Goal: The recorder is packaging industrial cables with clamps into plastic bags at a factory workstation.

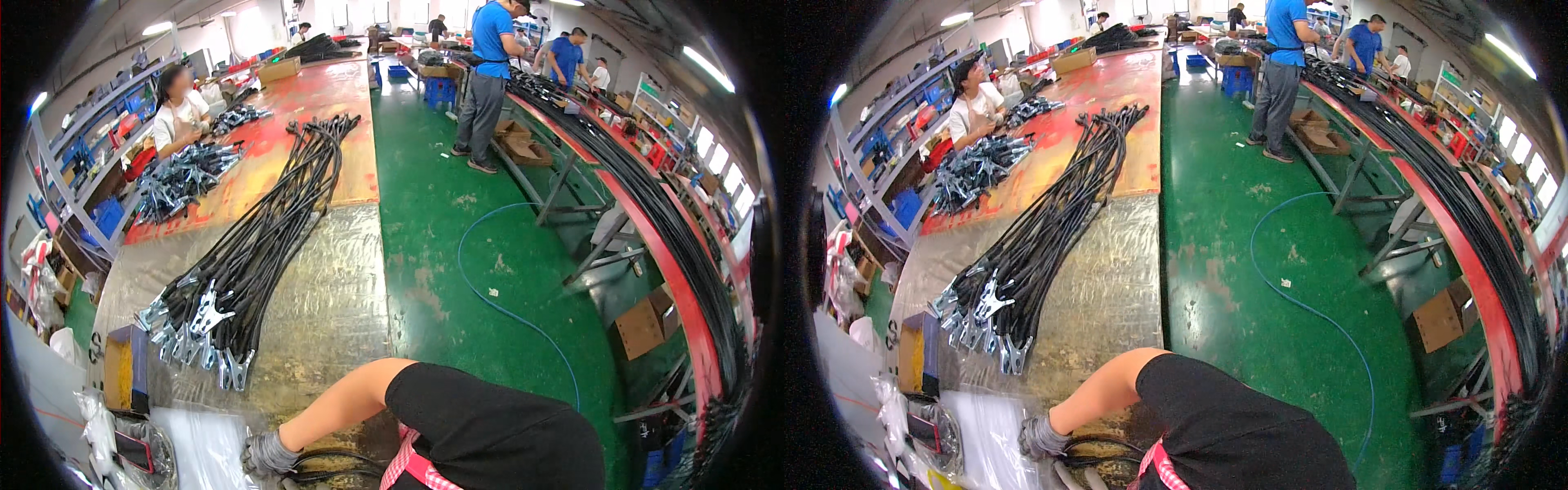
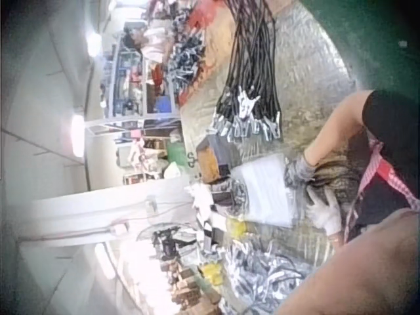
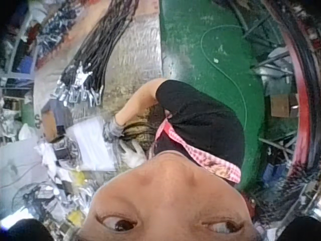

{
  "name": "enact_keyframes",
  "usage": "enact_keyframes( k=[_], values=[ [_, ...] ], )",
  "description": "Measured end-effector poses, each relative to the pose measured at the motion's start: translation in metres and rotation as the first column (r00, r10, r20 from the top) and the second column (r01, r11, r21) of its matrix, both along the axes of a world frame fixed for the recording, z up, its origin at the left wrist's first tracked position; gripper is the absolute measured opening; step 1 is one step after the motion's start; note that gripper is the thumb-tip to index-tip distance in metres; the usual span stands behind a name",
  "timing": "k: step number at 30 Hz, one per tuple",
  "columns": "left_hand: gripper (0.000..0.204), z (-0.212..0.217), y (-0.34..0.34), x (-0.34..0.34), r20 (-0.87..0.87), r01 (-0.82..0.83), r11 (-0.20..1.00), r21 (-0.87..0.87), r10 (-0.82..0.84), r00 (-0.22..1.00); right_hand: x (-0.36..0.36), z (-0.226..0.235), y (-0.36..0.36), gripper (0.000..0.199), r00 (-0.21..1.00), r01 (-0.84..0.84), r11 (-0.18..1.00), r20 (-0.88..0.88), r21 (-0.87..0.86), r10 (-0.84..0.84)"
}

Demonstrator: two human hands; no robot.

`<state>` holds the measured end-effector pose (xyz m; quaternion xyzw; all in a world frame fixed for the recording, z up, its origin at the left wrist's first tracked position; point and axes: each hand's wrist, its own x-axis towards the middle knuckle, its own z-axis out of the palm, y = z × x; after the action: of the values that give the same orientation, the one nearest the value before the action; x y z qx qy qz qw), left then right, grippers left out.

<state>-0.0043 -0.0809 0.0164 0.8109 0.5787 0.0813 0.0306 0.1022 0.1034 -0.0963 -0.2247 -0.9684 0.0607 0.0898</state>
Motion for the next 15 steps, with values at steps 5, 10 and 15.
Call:
enact_keyframes(
  k=[5, 10, 15],
  values=[
    [0.06, 0.006, -0.003, 0.012, 0.083, -0.015, 0.991, 0.129, 0.004, 0.997, -0.023, 0.023, -0.013, 0.044, 0.987, 0.081, 0.986, -0.122, -0.146, -0.099],
    [0.059, -0.008, 0.012, 0.019, 0.222, -0.126, 0.991, -0.038, 0.132, 0.966, -0.007, -0.101, -0.004, 0.024, 0.92, 0.381, 0.866, -0.228, 0.324, -0.319],
    [0.047, -0.018, 0.008, -0.008, 0.31, -0.189, 0.982, 0.026, 0.172, 0.935, 0.007, -0.034, -0.02, 0.03, 0.69, 0.196, 0.799, -0.5, -0.568, -0.524]
  ],
)
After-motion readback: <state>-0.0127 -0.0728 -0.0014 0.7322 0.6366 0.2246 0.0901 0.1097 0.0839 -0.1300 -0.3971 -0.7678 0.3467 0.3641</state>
